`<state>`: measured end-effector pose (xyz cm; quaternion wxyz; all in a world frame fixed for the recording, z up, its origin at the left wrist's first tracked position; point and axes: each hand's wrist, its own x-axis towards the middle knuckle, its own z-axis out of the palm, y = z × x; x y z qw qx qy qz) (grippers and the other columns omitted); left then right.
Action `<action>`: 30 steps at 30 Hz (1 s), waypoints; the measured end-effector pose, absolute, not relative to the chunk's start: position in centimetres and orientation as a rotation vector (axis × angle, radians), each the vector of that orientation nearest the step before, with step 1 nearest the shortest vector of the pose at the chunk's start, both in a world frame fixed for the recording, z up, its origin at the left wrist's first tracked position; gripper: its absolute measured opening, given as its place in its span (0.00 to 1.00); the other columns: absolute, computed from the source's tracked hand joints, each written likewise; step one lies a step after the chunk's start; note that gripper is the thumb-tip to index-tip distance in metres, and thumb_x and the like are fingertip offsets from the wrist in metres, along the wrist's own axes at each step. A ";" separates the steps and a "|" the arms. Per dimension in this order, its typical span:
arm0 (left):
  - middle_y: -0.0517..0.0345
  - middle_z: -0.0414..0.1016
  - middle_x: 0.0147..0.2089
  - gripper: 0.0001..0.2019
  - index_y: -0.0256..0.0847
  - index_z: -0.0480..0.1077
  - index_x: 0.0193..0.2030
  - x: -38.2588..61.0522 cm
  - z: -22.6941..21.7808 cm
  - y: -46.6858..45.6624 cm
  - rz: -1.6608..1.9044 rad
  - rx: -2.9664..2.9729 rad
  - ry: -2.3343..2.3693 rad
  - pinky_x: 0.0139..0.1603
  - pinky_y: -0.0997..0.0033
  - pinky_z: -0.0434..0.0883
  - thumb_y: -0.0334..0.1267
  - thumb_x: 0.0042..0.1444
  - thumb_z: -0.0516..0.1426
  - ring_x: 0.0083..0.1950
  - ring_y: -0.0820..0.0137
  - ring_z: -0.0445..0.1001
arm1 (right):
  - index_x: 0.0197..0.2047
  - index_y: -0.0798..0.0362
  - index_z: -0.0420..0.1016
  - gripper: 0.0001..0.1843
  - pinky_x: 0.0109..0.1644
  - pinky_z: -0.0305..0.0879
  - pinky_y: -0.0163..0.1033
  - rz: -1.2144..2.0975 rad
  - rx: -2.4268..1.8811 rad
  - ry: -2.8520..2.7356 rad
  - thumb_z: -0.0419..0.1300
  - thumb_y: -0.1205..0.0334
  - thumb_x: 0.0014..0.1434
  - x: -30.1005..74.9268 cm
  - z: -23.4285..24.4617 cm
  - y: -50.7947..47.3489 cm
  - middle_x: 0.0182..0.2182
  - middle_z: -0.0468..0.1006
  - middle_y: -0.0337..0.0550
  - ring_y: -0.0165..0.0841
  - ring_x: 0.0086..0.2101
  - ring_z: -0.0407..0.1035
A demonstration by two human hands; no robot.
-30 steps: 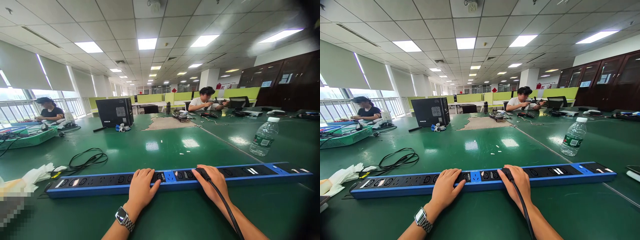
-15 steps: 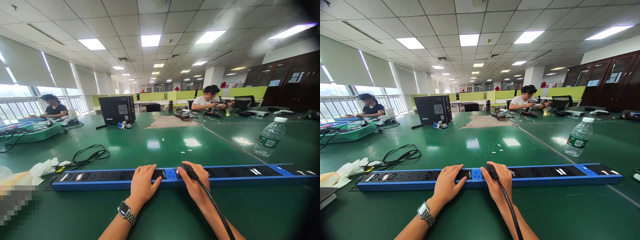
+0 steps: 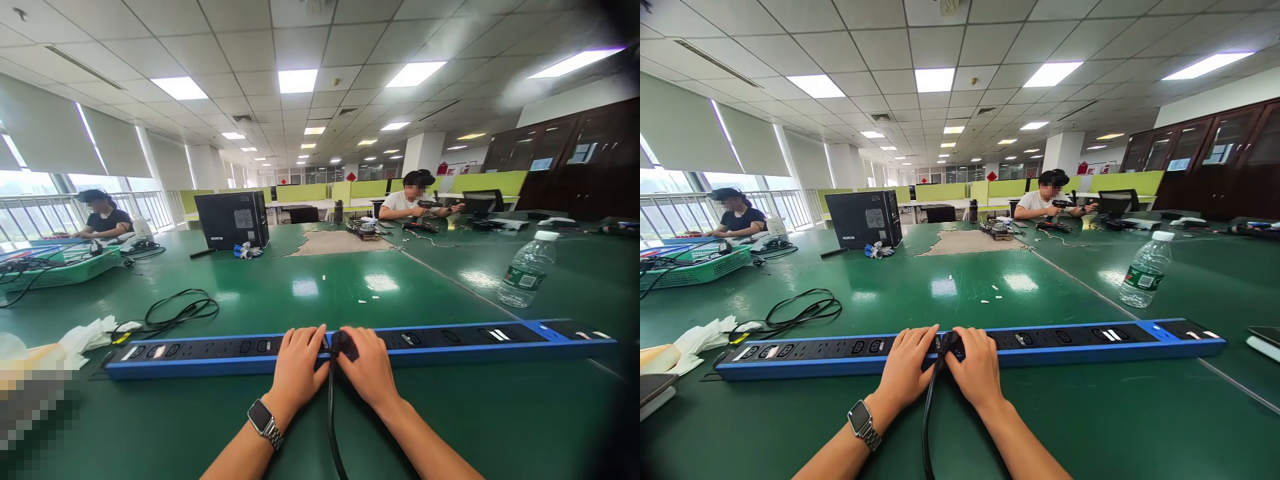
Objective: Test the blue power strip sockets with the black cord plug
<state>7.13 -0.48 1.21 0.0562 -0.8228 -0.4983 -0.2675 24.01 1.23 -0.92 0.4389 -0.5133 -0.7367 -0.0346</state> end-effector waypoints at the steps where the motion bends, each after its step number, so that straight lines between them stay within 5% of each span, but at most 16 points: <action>1: 0.50 0.71 0.57 0.28 0.44 0.57 0.66 7.1 1.1 -0.4 -0.783 -2.478 -1.543 0.64 0.49 0.61 0.37 0.58 0.54 0.59 0.59 0.67 | 0.46 0.52 0.73 0.12 0.45 0.61 0.44 -0.081 -1.269 -1.828 0.58 0.61 0.58 24.0 -0.9 1.2 0.39 0.78 0.46 0.41 0.42 0.69; 14: 0.48 0.70 0.60 0.28 0.38 0.55 0.67 7.7 1.1 0.5 -0.685 -2.439 -1.675 0.64 0.50 0.59 0.29 0.58 0.48 0.62 0.60 0.66 | 0.45 0.51 0.75 0.15 0.52 0.56 0.47 -0.097 -1.263 -1.745 0.56 0.67 0.55 21.3 -0.6 1.3 0.43 0.80 0.45 0.40 0.45 0.69; 21: 0.41 0.71 0.57 0.28 0.33 0.60 0.64 7.9 1.0 1.0 -0.613 -2.289 -1.728 0.62 0.49 0.60 0.44 0.58 0.52 0.59 0.52 0.66 | 0.45 0.49 0.74 0.12 0.58 0.46 0.52 -0.119 -1.426 -1.686 0.55 0.55 0.61 22.0 -1.1 1.8 0.44 0.80 0.45 0.41 0.47 0.68; 30: 0.43 0.74 0.47 0.18 0.36 0.68 0.48 7.9 1.6 1.1 -0.550 -2.276 -1.745 0.55 0.52 0.63 0.47 0.57 0.53 0.52 0.53 0.70 | 0.46 0.46 0.74 0.13 0.57 0.46 0.49 -0.042 -1.375 -1.714 0.56 0.52 0.61 22.3 -1.4 2.0 0.47 0.79 0.42 0.40 0.50 0.66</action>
